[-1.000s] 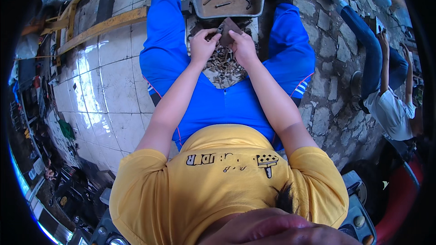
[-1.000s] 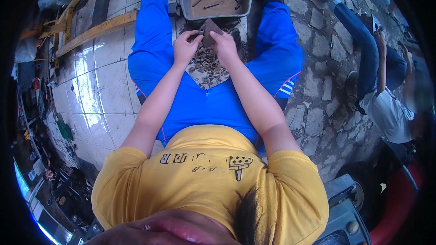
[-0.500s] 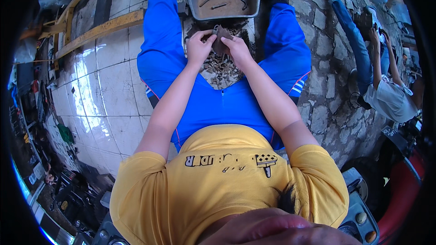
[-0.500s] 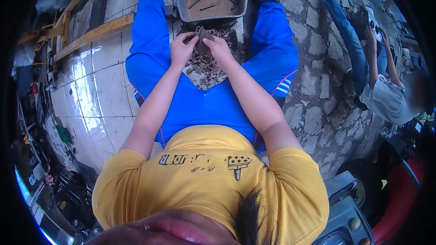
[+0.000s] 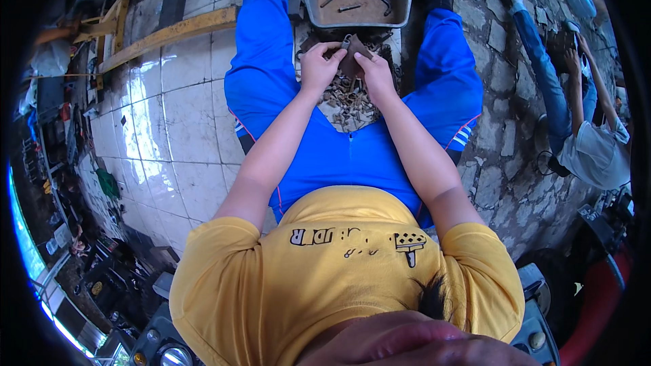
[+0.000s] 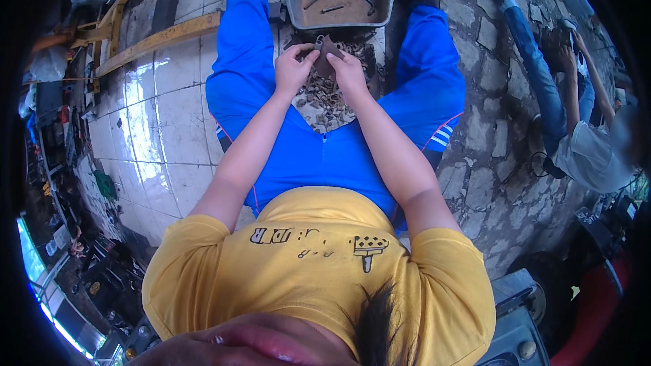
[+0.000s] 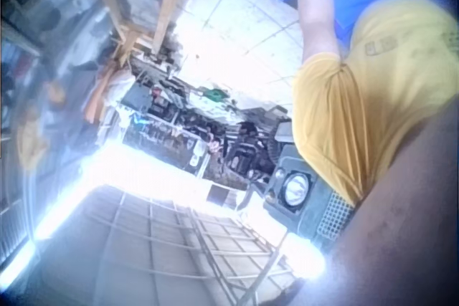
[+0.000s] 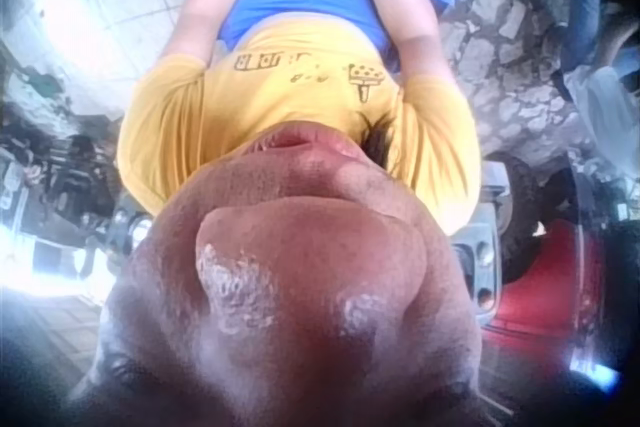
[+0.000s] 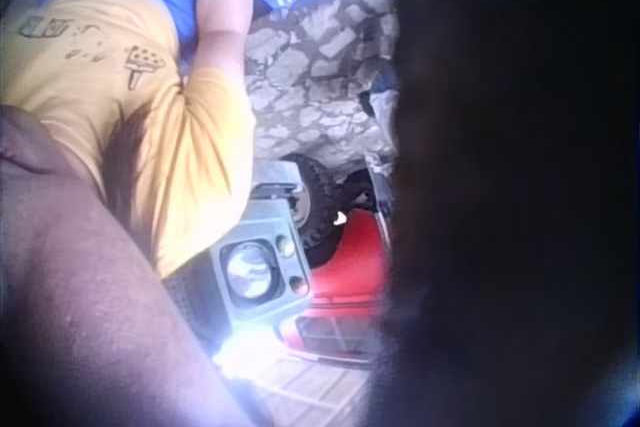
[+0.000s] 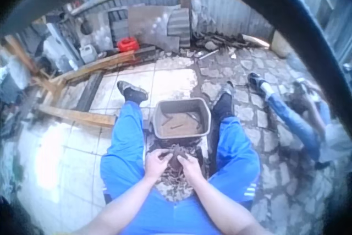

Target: The person sits on the floor and uses a sanding block to sharpen small metal parts. They pick up each part, rub it against the block, and place it into a nearby container.

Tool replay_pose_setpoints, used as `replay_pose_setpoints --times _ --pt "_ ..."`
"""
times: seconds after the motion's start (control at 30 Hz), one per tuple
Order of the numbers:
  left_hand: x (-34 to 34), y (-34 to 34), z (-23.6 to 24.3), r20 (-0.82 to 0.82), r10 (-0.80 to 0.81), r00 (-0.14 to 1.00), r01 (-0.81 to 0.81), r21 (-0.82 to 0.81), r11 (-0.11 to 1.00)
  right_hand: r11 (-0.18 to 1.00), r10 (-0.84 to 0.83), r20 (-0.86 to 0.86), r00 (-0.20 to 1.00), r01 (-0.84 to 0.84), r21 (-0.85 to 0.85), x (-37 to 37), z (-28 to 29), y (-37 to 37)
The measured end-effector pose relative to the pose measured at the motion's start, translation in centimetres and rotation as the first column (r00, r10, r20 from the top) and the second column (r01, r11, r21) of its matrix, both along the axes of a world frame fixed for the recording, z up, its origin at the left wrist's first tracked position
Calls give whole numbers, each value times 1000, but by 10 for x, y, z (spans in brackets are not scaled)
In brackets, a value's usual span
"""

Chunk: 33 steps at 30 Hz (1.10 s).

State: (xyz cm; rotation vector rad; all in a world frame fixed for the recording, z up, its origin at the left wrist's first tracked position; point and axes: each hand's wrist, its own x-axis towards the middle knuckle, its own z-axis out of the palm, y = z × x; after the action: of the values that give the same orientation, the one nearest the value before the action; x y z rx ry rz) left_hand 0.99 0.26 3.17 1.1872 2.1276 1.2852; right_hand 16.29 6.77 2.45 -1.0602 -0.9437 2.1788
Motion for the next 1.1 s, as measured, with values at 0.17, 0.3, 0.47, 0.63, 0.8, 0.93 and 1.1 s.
replay_pose_setpoints --times 0.17,0.3,0.47,0.63,0.8,0.93,1.1 --pt "-3 -1 1 -8 -9 1000 8 -72 997 1000 16 -16 1000 -17 -25 4 11 -1" --pt "-3 0 -8 -10 28 1000 -28 -14 1000 1000 -18 -71 997 18 5 1 13 2" --pt "-8 -1 -21 309 10 951 -4 -20 1000 988 -155 -210 965 148 -49 3 31 14" --pt "-11 1 -23 895 -154 418 15 163 987 968 -237 -224 945 212 -132 20 26 41" --pt "-9 1 -14 903 -166 397 73 150 986 992 -124 -116 986 122 -26 15 23 39" --pt "-7 2 -16 854 -85 513 83 50 995 987 -151 -88 985 145 -70 11 25 33" --pt "-6 3 -24 678 -112 726 115 41 993 994 -19 54 998 13 106 10 15 29"
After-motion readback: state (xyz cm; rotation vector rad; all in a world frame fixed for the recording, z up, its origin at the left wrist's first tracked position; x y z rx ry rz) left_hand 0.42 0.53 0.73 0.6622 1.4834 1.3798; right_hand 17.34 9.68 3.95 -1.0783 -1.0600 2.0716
